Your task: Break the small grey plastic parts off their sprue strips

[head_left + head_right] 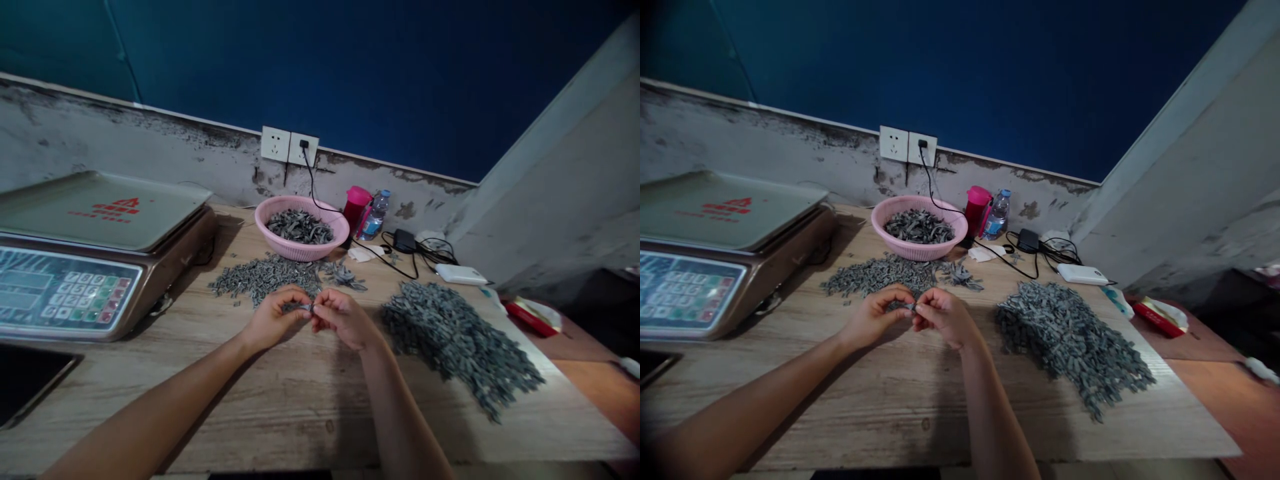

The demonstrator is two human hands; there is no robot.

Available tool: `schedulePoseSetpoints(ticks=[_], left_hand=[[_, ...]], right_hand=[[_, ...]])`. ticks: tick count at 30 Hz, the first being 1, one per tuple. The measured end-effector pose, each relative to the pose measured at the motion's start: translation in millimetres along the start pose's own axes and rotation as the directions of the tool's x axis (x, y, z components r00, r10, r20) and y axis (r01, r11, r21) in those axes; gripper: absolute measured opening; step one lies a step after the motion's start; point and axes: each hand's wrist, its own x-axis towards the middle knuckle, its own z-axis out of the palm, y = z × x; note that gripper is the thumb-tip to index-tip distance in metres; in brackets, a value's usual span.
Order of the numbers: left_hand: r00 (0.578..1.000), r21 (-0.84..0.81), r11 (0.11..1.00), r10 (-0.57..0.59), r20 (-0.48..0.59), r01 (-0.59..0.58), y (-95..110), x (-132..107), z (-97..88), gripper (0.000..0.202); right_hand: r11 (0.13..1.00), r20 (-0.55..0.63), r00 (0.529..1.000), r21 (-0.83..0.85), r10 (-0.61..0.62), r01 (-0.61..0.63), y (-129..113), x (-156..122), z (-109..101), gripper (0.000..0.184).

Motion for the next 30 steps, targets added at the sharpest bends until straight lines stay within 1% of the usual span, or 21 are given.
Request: schedulePoseSetpoints(ticks=[5, 9, 11, 12, 14, 17, 18, 20, 23, 25, 27, 28, 30], left_hand=[[1.0, 0.018, 1.0, 0.009, 0.021, -0.01, 1.1, 0.3, -1.2, 0.012], [0.996, 0.059, 0.998, 0.028, 0.084, -0.033, 3.0, 0.2, -3.1, 0.012], [0.993, 0.073, 0.996, 0.035, 0.115, -0.043, 3.8, 0.6, -4.0, 0.012], [0.992, 0.094, 0.994, 0.047, 0.116, -0.058, 3.8, 0.8, -4.5, 0.012], [0.992, 0.188, 0.976, 0.092, 0.086, -0.107, 2.9, 1.4, -5.2, 0.01], [0.982, 0.398, 0.899, 0.187, 0.03, -0.184, -1.6, 1.4, -5.1, 0.007], [0.977, 0.461, 0.865, 0.211, 0.021, -0.197, -3.4, 1.1, -4.8, 0.007], [0.97, 0.565, 0.797, 0.241, 0.024, -0.213, -6.1, 0.2, -3.9, 0.007], [0.97, 0.679, 0.701, 0.233, 0.069, -0.217, -5.7, -1.2, -2.8, 0.007], [0.975, 0.72, 0.664, 0.208, 0.083, -0.203, -3.0, -1.7, -2.9, 0.008], [0.98, 0.725, 0.666, 0.191, 0.06, -0.174, -0.7, -1.2, -3.5, 0.008], [0.981, 0.713, 0.683, 0.188, 0.037, -0.158, -0.3, -0.6, -3.8, 0.007], [0.985, 0.643, 0.757, 0.17, -0.026, -0.113, -1.2, 1.2, -4.3, 0.006]], right_hand=[[1.0, -0.036, 0.999, 0.0, 0.015, -0.015, 1.5, 1.9, -1.0, 0.03], [0.998, 0.003, 1.0, -0.062, 0.009, -0.008, 3.5, 2.5, -4.0, 0.031], [0.997, 0.003, 1.0, -0.083, -0.002, 0.003, 4.3, 3.1, -3.4, 0.031], [0.996, -0.008, 1.0, -0.084, -0.007, 0.007, 4.9, 3.8, -2.2, 0.031], [0.997, -0.064, 0.998, -0.071, -0.015, 0.011, 6.7, 6.2, 1.8, 0.032], [0.995, -0.18, 0.983, -0.089, -0.048, 0.032, 12.1, 11.7, 8.7, 0.032], [0.991, -0.213, 0.974, -0.125, -0.08, 0.054, 14.6, 13.6, 10.3, 0.031], [0.964, -0.248, 0.956, -0.25, -0.154, 0.091, 20.1, 17.1, 11.4, 0.028], [0.894, -0.258, 0.943, -0.44, -0.211, 0.08, 27.6, 20.0, 9.2, 0.019], [0.86, -0.261, 0.937, -0.505, -0.231, 0.072, 30.2, 20.4, 7.6, 0.014], [0.852, -0.269, 0.927, -0.516, -0.262, 0.091, 30.1, 20.2, 7.8, 0.01], [0.858, -0.275, 0.923, -0.503, -0.271, 0.102, 29.2, 20.1, 8.7, 0.009], [0.89, -0.285, 0.922, -0.439, -0.262, 0.118, 26.8, 20.2, 11.6, 0.011]])
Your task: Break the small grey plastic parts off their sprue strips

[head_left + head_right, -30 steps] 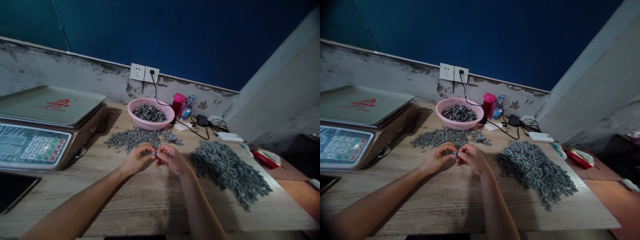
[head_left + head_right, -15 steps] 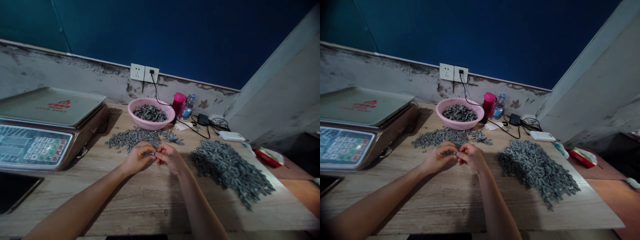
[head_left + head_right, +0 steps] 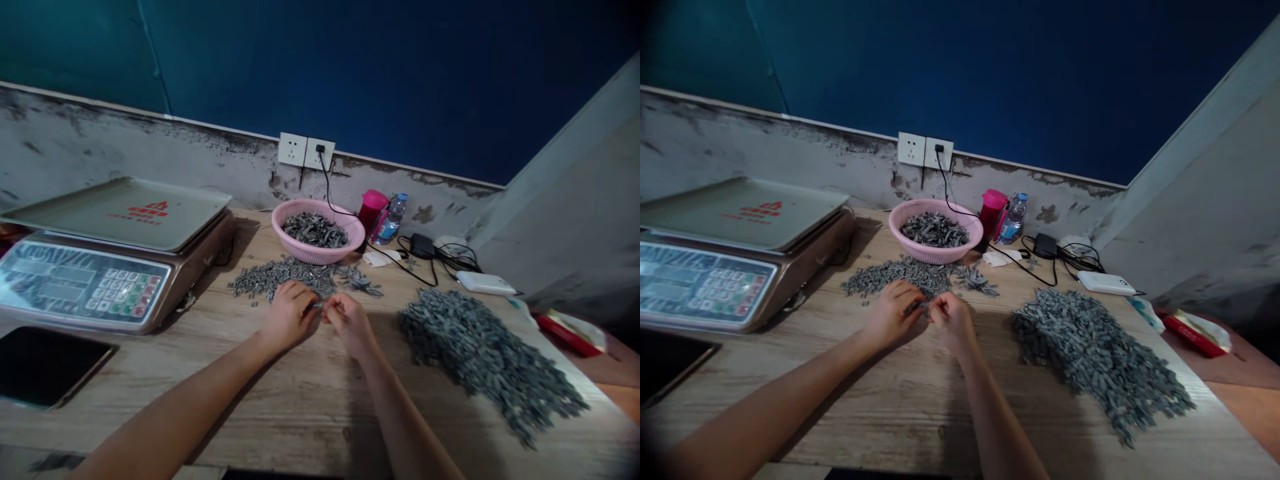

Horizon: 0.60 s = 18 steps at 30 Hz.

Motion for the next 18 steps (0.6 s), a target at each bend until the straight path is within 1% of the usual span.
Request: schedulePoseSetpoints(ticks=[1, 2, 3, 4, 5, 6, 7, 8, 9, 10, 11, 13, 15, 18], left_hand=[[0.998, -0.079, 0.995, -0.056, -0.01, 0.055, -1.0, 0.9, 0.9, 0.005], [0.991, -0.184, 0.974, -0.137, -0.003, 0.134, -2.0, 1.8, 2.0, 0.004], [0.971, -0.31, 0.922, -0.236, 0.025, 0.232, -2.9, 2.6, 3.3, 0.006], [0.938, -0.439, 0.833, -0.336, 0.08, 0.336, -3.7, 3.3, 4.5, 0.01], [0.895, -0.552, 0.715, -0.418, 0.154, 0.429, -4.2, 3.9, 5.3, 0.015], [0.851, -0.636, 0.59, -0.472, 0.229, 0.498, -4.6, 4.2, 5.9, 0.021], [0.817, -0.691, 0.48, -0.496, 0.294, 0.54, -4.9, 4.4, 5.9, 0.025], [0.795, -0.723, 0.401, -0.5, 0.343, 0.563, -5.2, 4.4, 5.6, 0.028], [0.784, -0.737, 0.356, -0.497, 0.371, 0.574, -5.7, 4.4, 4.9, 0.029], [0.782, -0.741, 0.34, -0.489, 0.387, 0.579, -6.4, 4.3, 3.9, 0.028], [0.786, -0.74, 0.344, -0.479, 0.392, 0.579, -7.4, 4.3, 2.8, 0.027], [0.805, -0.73, 0.384, -0.449, 0.387, 0.565, -9.7, 4.5, 0.2, 0.023], [0.831, -0.715, 0.442, -0.413, 0.374, 0.541, -11.7, 4.9, -2.2, 0.019], [0.87, -0.716, 0.497, -0.336, 0.362, 0.49, -12.0, 5.6, -3.7, 0.016]], right_hand=[[0.999, 0.001, 1.0, 0.042, 0.006, -0.006, -1.8, 0.2, 0.8, 0.013], [0.997, -0.005, 1.0, 0.08, 0.005, -0.005, -3.3, 0.5, 1.5, 0.014], [0.994, -0.019, 1.0, 0.108, -0.003, 0.005, -4.4, 1.0, 1.8, 0.014], [0.993, -0.033, 0.999, 0.117, -0.019, 0.023, -5.1, 1.5, 1.7, 0.014], [0.994, -0.047, 0.998, 0.103, -0.042, 0.047, -5.4, 1.9, 1.0, 0.015], [0.995, -0.054, 0.996, 0.072, -0.069, 0.072, -5.3, 2.3, -0.2, 0.015], [0.995, -0.051, 0.994, 0.033, -0.092, 0.094, -4.8, 2.5, -2.0, 0.015], [0.994, -0.041, 0.993, -0.009, -0.113, 0.112, -4.2, 2.6, -4.1, 0.014], [0.991, -0.024, 0.992, -0.044, -0.126, 0.125, -3.5, 2.5, -6.5, 0.012], [0.989, -0.006, 0.991, -0.064, -0.134, 0.133, -2.8, 2.3, -9.0, 0.012], [0.989, 0.013, 0.991, -0.067, -0.134, 0.135, -2.0, 2.2, -11.5, 0.012], [0.993, 0.064, 0.992, -0.033, -0.111, 0.113, -0.8, 2.1, -15.9, 0.011], [0.998, 0.109, 0.992, 0.03, -0.063, 0.06, 0.2, 2.7, -19.0, 0.01], [0.993, 0.103, 0.995, 0.115, 0.001, -0.013, 1.7, 4.5, -20.2, 0.009]])
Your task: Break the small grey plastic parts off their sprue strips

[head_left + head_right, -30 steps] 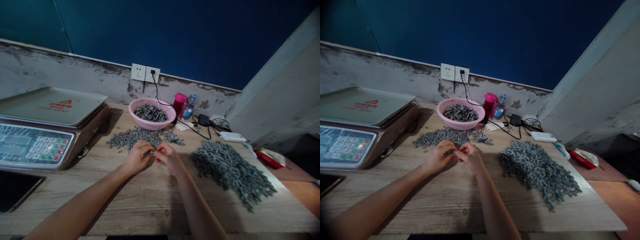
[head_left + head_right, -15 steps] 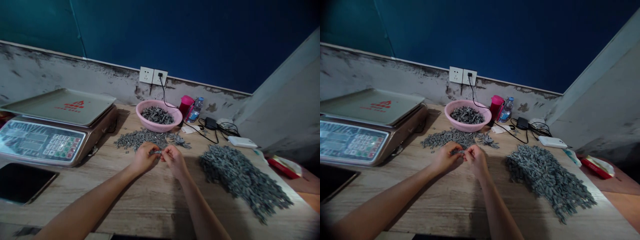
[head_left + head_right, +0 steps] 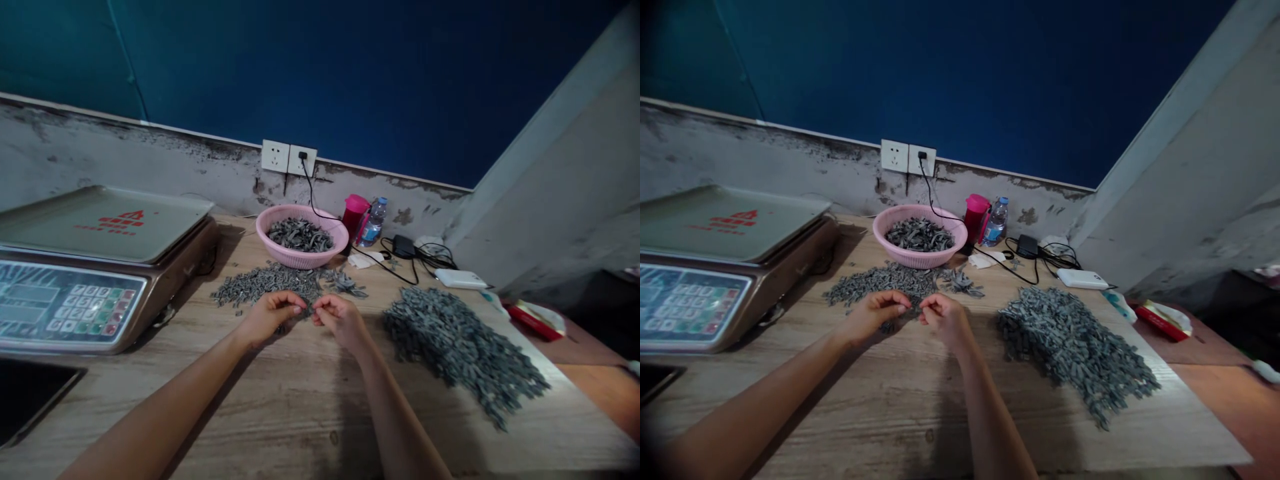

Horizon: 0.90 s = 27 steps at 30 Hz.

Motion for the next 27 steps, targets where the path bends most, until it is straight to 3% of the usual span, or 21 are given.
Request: schedulePoseSetpoints(ticks=[6, 11, 15, 19, 27], left_hand=[[0.995, 0.012, 0.998, 0.063, 0.077, -0.064, -4.1, -1.0, 8.1, 0.011], [0.995, 0.139, 0.986, 0.096, -0.04, -0.09, -9.8, -4.2, 16.0, 0.013], [0.987, 0.084, 0.995, 0.068, -0.143, -0.057, -8.4, -6.3, 20.3, 0.019], [0.988, 0.069, 0.998, 0.006, -0.152, 0.005, -2.9, -6.2, 23.1, 0.012], [0.972, -0.187, 0.979, -0.117, -0.203, 0.079, -0.7, -6.4, 27.1, 0.023]], right_hand=[[0.998, 0.012, 1.0, 0.059, -0.017, 0.017, 3.7, 1.3, 4.9, 0.01], [0.992, 0.001, 1.0, 0.125, 0.015, -0.015, 4.4, 1.9, 10.4, 0.014], [0.986, -0.033, 0.999, 0.165, 0.037, -0.031, 1.4, 2.0, 12.8, 0.017], [0.981, -0.05, 0.998, 0.193, 0.036, -0.025, -4.2, -1.6, 13.0, 0.017], [0.979, -0.068, 0.996, 0.199, 0.055, -0.04, -9.9, -4.0, 14.1, 0.018]])
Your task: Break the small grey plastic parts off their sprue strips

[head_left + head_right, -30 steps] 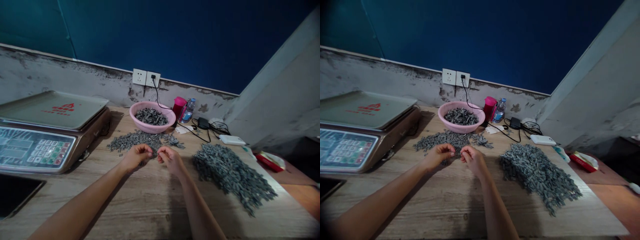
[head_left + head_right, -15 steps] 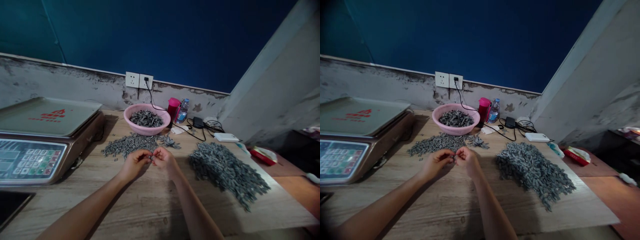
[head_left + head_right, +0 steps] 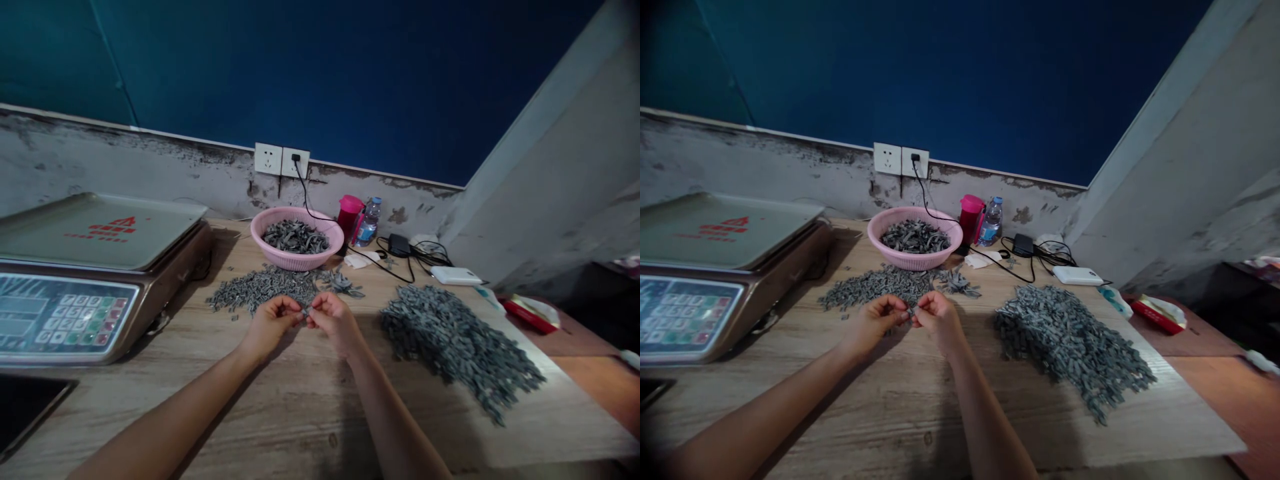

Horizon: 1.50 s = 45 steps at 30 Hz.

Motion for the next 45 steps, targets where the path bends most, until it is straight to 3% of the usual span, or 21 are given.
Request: schedulePoseSetpoints(ticks=[7, 11, 15, 17, 19, 28, 38, 41, 45], left_hand=[[1.0, -0.076, 0.997, -0.009, -0.027, 0.007, -3.7, 2.9, -1.2, 0.028], [0.998, -0.065, 0.997, 0.029, -0.058, -0.033, -4.1, 3.2, -0.7, 0.03], [0.996, -0.057, 0.997, 0.046, -0.072, -0.05, -3.2, 2.1, 0.3, 0.029], [0.996, -0.068, 0.996, 0.049, -0.068, -0.054, -2.9, 1.7, 0.4, 0.03], [0.996, -0.07, 0.996, 0.057, -0.064, -0.061, -2.6, 1.5, 0.3, 0.03], [0.996, -0.017, 0.997, 0.075, -0.048, -0.075, -6.3, 1.6, 0.7, 0.029], [0.976, 0.215, 0.952, 0.215, 0.035, -0.218, -13.0, -1.2, -1.0, 0.019], [0.969, 0.293, 0.923, 0.235, 0.078, -0.247, -13.9, -1.1, -2.3, 0.016], [0.96, 0.382, 0.882, 0.275, 0.058, -0.276, -13.0, -0.8, -4.4, 0.011]], right_hand=[[0.999, 0.018, 0.999, -0.023, -0.028, 0.028, 7.5, 3.9, 1.7, 0.019], [0.971, -0.019, 0.985, -0.173, -0.173, 0.167, 15.1, 6.8, 1.7, 0.019], [0.779, -0.074, 0.913, -0.552, -0.402, 0.298, 12.8, 4.6, 3.3, 0.016], [0.681, -0.021, 0.894, -0.656, -0.448, 0.326, 8.1, 1.2, 5.0, 0.011], [0.642, 0.024, 0.889, -0.683, -0.457, 0.348, 5.1, -1.6, 6.7, 0.014], [0.702, 0.034, 0.906, -0.62, -0.423, 0.351, 17.2, 3.0, 5.4, 0.028], [0.776, -0.047, 0.923, -0.559, -0.382, 0.293, 20.1, 3.5, 8.2, 0.024], [0.799, -0.043, 0.933, -0.531, -0.358, 0.282, 18.8, 2.4, 9.0, 0.025], [0.841, -0.014, 0.95, -0.468, -0.312, 0.27, 21.1, 5.0, 7.6, 0.034]])
